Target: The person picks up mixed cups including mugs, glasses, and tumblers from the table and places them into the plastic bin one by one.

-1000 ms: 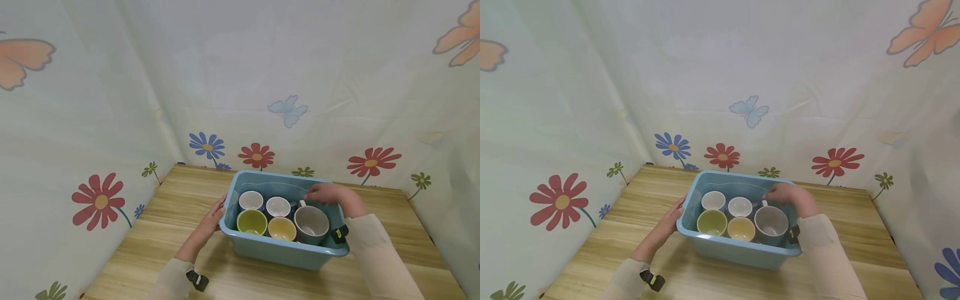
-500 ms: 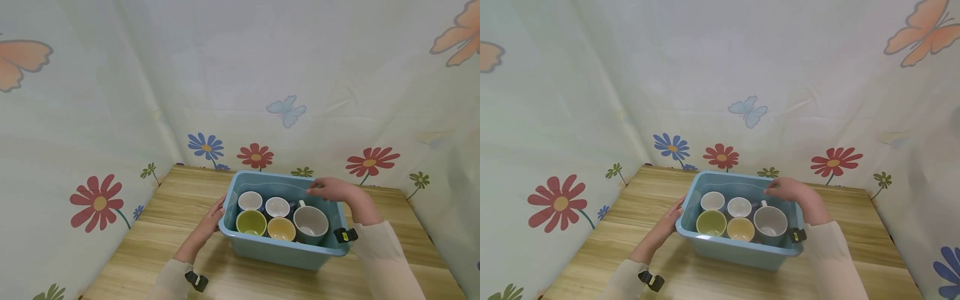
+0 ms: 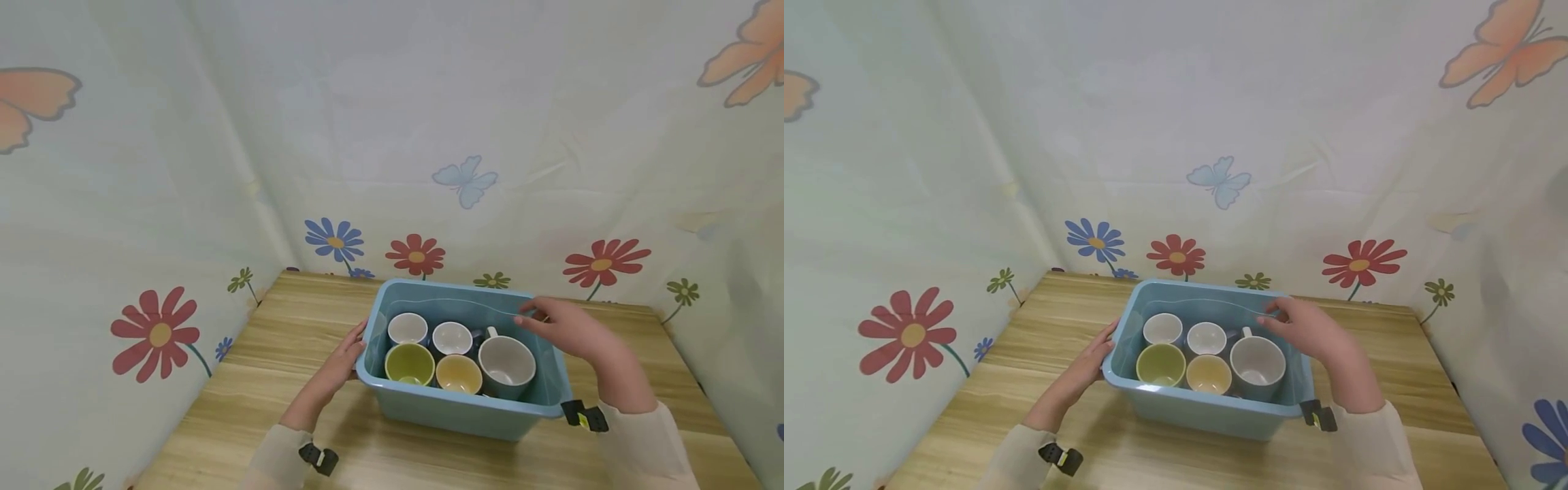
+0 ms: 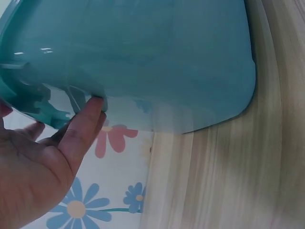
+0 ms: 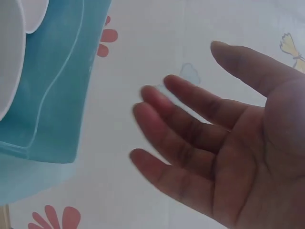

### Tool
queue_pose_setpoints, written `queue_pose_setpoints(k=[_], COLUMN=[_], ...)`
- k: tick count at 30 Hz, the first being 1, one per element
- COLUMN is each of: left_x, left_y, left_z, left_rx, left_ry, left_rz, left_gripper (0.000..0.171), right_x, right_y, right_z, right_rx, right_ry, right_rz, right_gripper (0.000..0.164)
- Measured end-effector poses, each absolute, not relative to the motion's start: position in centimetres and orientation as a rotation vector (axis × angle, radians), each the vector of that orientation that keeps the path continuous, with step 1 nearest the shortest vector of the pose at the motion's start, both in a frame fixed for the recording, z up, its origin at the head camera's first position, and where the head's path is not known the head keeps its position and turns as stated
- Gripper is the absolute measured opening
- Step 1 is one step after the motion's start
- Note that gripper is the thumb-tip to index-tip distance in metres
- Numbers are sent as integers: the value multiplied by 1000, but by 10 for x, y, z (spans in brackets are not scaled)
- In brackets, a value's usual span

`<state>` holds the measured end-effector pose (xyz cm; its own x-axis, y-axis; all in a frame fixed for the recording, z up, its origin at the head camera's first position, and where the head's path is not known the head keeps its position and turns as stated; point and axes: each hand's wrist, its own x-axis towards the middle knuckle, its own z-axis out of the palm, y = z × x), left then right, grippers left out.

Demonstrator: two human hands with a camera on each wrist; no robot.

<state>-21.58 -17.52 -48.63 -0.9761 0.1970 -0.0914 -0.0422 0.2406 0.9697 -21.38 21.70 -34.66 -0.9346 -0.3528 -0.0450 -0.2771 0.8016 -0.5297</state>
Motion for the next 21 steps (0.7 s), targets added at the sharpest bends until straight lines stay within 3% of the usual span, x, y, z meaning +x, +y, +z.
queue_pose_setpoints(k=[21], left_x=[-214], left_y=[-171], left_z=[-475], left_rx=[85], left_ry=[2366], left_rz=[1837], left_gripper=[55], right_x=[-158], right_y=[217], right_z=[-412], right_rx=[-517], right_ry=[2931], right_rz=[-1115], right_gripper=[17])
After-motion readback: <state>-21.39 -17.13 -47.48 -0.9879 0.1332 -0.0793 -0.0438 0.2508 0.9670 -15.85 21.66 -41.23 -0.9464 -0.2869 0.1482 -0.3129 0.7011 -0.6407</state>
